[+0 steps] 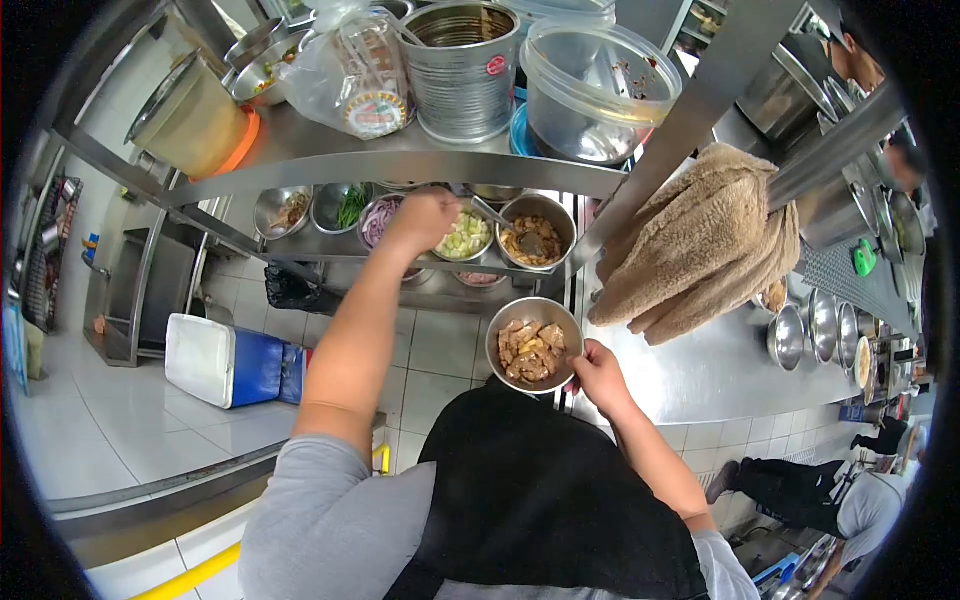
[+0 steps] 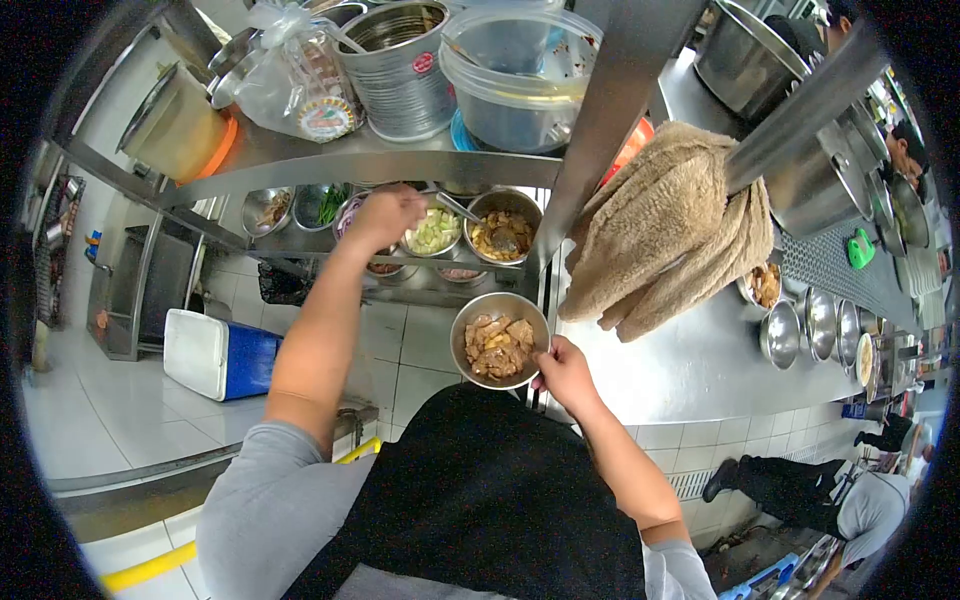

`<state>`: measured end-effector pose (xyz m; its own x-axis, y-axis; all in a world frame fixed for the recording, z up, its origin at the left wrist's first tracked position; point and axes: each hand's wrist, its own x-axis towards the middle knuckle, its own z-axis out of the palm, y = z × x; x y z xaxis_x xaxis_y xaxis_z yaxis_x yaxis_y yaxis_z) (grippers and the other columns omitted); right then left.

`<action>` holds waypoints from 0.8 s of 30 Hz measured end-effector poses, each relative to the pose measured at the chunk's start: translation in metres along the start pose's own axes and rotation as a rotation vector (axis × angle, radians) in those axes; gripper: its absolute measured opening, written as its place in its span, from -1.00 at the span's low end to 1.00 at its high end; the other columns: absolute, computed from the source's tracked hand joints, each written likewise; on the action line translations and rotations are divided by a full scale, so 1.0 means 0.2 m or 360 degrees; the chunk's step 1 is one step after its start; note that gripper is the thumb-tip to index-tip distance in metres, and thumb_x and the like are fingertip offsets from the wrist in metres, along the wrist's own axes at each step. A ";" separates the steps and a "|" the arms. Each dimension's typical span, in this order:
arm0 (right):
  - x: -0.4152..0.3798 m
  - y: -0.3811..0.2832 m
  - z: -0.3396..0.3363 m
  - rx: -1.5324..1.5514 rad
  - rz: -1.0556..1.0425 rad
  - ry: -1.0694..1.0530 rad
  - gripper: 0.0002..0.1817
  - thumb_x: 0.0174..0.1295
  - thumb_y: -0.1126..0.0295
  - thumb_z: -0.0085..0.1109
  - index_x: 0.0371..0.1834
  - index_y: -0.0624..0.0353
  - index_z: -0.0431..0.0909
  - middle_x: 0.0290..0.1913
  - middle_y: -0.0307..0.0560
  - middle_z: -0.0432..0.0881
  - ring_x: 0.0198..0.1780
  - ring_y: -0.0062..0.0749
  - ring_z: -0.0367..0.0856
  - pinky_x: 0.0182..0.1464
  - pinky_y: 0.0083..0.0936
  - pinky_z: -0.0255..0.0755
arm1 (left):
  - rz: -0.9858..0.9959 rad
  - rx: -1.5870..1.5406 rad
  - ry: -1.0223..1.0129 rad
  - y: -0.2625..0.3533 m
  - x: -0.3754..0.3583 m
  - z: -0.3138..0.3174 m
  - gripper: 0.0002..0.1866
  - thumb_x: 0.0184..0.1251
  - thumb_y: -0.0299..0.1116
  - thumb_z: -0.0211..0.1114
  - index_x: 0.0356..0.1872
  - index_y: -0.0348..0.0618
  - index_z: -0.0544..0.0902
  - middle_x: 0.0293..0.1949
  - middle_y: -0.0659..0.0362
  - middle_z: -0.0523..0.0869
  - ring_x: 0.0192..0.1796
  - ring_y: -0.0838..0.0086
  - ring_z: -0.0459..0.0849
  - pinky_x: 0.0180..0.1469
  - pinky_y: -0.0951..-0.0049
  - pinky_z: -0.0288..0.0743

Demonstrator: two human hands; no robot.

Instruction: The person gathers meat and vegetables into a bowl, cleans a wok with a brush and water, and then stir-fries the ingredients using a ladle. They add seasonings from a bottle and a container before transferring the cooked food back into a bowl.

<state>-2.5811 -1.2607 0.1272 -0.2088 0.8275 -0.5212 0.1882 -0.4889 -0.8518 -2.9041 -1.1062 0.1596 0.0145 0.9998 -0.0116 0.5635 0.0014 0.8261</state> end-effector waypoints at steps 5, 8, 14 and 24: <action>-0.01 0.05 -0.03 -0.0008 0.0031 0.0012 -0.92 0.27 0.50 -0.03 -0.29 0.29 0.43 -0.54 -0.14 0.56 -0.61 -0.52 0.55 -0.57 -0.61 0.42 | -0.0010 0.1341 -0.0476 0.02 -0.02 0.10 -0.64 0.16 -0.32 0.24 0.03 -0.01 0.60 -0.18 0.06 0.72 -0.11 0.17 0.68 -0.03 0.20 0.54; -0.01 0.04 -0.03 -0.0001 0.0016 0.0002 -0.91 0.27 0.50 -0.03 -0.25 0.30 0.43 -0.52 -0.15 0.54 -0.61 -0.52 0.55 -0.57 -0.60 0.43 | -0.0035 0.1351 -0.0533 0.04 0.01 0.14 -0.46 0.11 -0.37 0.25 0.21 0.03 0.47 0.04 0.02 0.64 0.10 0.19 0.60 0.11 0.21 0.49; -0.01 0.02 -0.01 0.0018 0.0010 -0.0019 -0.91 0.25 0.50 -0.03 -0.27 0.30 0.43 -0.53 -0.15 0.54 -0.61 -0.52 0.56 -0.57 -0.60 0.43 | 0.0027 0.1195 -0.0519 -0.10 0.09 0.21 -0.54 0.16 -0.50 0.14 0.15 -0.08 0.52 -0.03 -0.06 0.67 0.04 0.11 0.64 0.08 0.18 0.51; 0.00 0.04 -0.01 0.0059 0.0009 -0.0027 -0.90 0.23 0.49 -0.01 -0.27 0.30 0.44 -0.54 -0.16 0.54 -0.61 -0.55 0.56 -0.59 -0.62 0.43 | 0.0328 0.0759 -0.0159 -0.22 0.11 0.12 -0.81 0.05 -0.38 0.28 -0.29 -0.18 0.67 -0.38 0.00 0.71 -0.33 0.20 0.71 -0.24 0.28 0.56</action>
<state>-2.5784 -1.2636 0.1201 -0.2243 0.8199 -0.5268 0.1541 -0.5039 -0.8499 -2.9098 -1.0852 0.1090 0.2301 0.9718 0.0514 0.8537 -0.2269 0.4688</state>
